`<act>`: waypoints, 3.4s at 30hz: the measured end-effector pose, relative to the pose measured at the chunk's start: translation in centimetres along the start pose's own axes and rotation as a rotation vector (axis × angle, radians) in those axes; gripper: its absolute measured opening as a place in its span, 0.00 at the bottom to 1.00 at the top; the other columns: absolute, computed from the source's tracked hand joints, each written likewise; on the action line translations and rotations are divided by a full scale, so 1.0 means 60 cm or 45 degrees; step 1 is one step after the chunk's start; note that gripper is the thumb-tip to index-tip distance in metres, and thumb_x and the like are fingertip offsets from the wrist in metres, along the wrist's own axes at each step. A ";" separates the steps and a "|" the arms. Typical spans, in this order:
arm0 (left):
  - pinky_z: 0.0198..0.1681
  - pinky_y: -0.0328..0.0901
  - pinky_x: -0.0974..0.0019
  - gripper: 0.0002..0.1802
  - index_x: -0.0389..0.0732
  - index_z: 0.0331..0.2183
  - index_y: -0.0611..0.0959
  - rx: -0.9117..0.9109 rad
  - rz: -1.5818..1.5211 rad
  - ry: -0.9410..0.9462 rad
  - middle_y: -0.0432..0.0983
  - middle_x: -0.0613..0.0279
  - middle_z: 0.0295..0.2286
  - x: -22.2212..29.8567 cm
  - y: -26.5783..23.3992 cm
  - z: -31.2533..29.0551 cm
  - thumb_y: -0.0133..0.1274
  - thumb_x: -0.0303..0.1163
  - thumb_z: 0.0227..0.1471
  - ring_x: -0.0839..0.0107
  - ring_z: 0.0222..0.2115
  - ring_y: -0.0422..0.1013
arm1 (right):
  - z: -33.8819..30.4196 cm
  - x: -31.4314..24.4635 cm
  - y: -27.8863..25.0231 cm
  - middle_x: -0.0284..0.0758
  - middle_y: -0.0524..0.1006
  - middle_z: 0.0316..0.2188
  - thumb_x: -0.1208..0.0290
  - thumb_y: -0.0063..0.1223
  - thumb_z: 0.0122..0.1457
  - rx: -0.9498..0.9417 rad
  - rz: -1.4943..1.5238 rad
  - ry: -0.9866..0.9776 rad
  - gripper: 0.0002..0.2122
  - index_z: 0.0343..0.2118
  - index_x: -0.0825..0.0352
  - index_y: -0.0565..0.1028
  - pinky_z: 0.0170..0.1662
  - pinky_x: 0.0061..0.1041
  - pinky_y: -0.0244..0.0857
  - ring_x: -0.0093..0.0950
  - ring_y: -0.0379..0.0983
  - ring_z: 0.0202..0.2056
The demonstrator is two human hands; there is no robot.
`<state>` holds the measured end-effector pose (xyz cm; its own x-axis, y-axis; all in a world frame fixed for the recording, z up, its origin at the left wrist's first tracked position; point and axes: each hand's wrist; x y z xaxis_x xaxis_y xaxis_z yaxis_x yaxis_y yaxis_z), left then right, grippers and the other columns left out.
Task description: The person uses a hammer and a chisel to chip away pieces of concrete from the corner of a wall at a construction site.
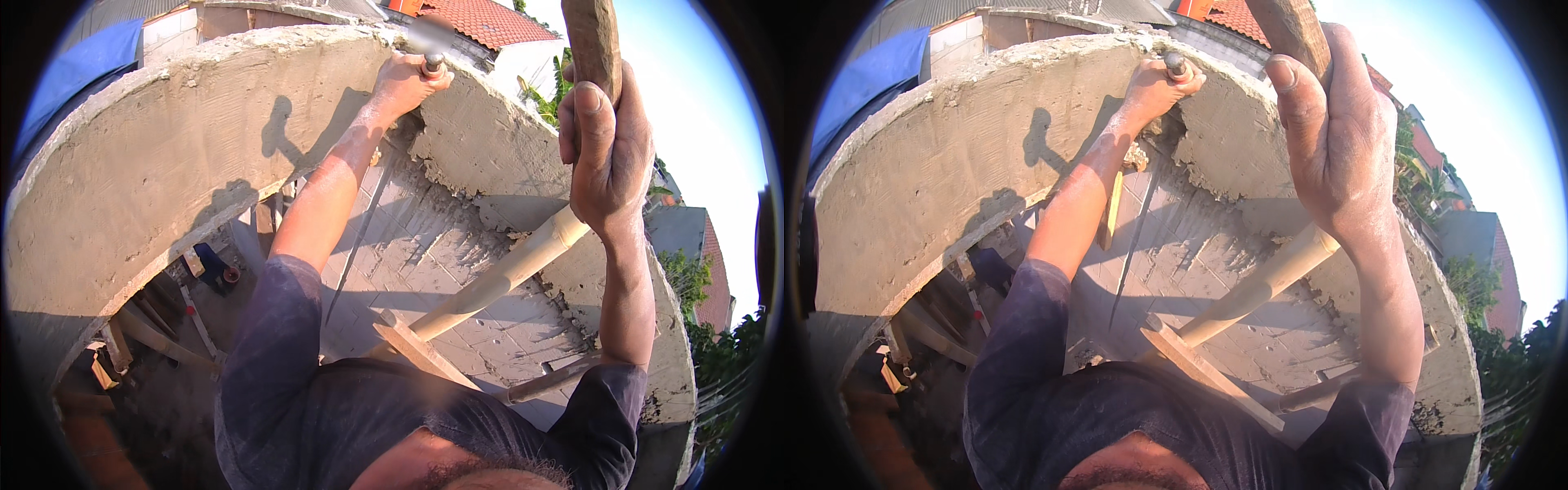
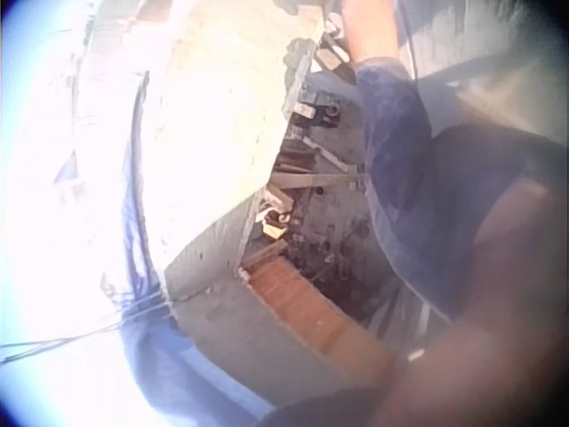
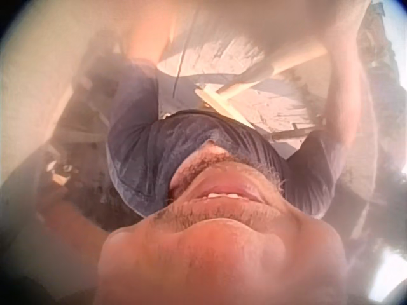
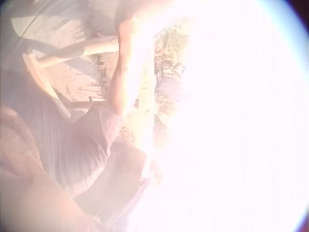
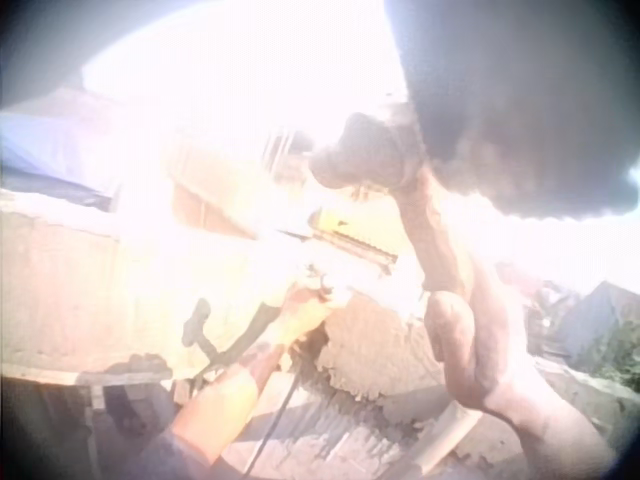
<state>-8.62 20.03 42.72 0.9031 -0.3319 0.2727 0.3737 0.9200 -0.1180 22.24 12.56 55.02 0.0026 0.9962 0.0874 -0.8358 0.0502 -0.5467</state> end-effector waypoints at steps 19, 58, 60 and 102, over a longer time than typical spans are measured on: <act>0.37 0.72 0.55 0.21 0.42 0.24 0.84 -0.159 0.154 -0.182 0.80 0.52 0.23 0.001 0.011 0.023 0.59 0.53 0.48 0.55 0.26 0.78 | 0.001 0.060 0.050 0.52 0.76 0.22 0.61 0.49 0.70 -0.465 -0.472 0.029 0.15 0.36 0.71 0.70 0.34 0.51 0.68 0.55 0.76 0.29; 0.39 0.74 0.54 0.25 0.45 0.29 0.87 -0.250 0.216 -0.246 0.83 0.51 0.25 0.004 -0.007 0.025 0.60 0.59 0.48 0.52 0.31 0.81 | 0.016 0.021 0.042 0.37 0.74 0.20 0.55 0.41 0.75 -0.060 -0.215 -0.027 0.18 0.43 0.69 0.73 0.27 0.33 0.66 0.28 0.70 0.21; 0.39 0.74 0.53 0.25 0.45 0.28 0.87 -0.229 0.200 -0.185 0.83 0.51 0.25 -0.021 -0.010 0.023 0.61 0.59 0.48 0.51 0.31 0.80 | 0.021 0.020 0.053 0.35 0.74 0.20 0.54 0.40 0.75 0.138 -0.031 -0.088 0.19 0.44 0.69 0.73 0.25 0.31 0.66 0.26 0.70 0.20; 0.45 0.75 0.56 0.24 0.48 0.37 0.88 -0.444 0.364 -0.231 0.85 0.57 0.34 -0.034 0.028 0.035 0.66 0.57 0.48 0.59 0.38 0.81 | 0.015 0.081 0.077 0.52 0.77 0.24 0.60 0.49 0.71 -0.505 -0.444 0.246 0.16 0.40 0.72 0.73 0.36 0.46 0.68 0.53 0.77 0.32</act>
<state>-10.27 22.69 43.97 0.9399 -0.0058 0.3414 0.1929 0.8340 -0.5170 17.88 17.56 53.64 0.3739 0.9088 0.1853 -0.4970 0.3650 -0.7873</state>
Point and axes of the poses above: each hand's wrist, its own z-axis towards the middle knuckle, its own y-axis out of the palm, x = y × z
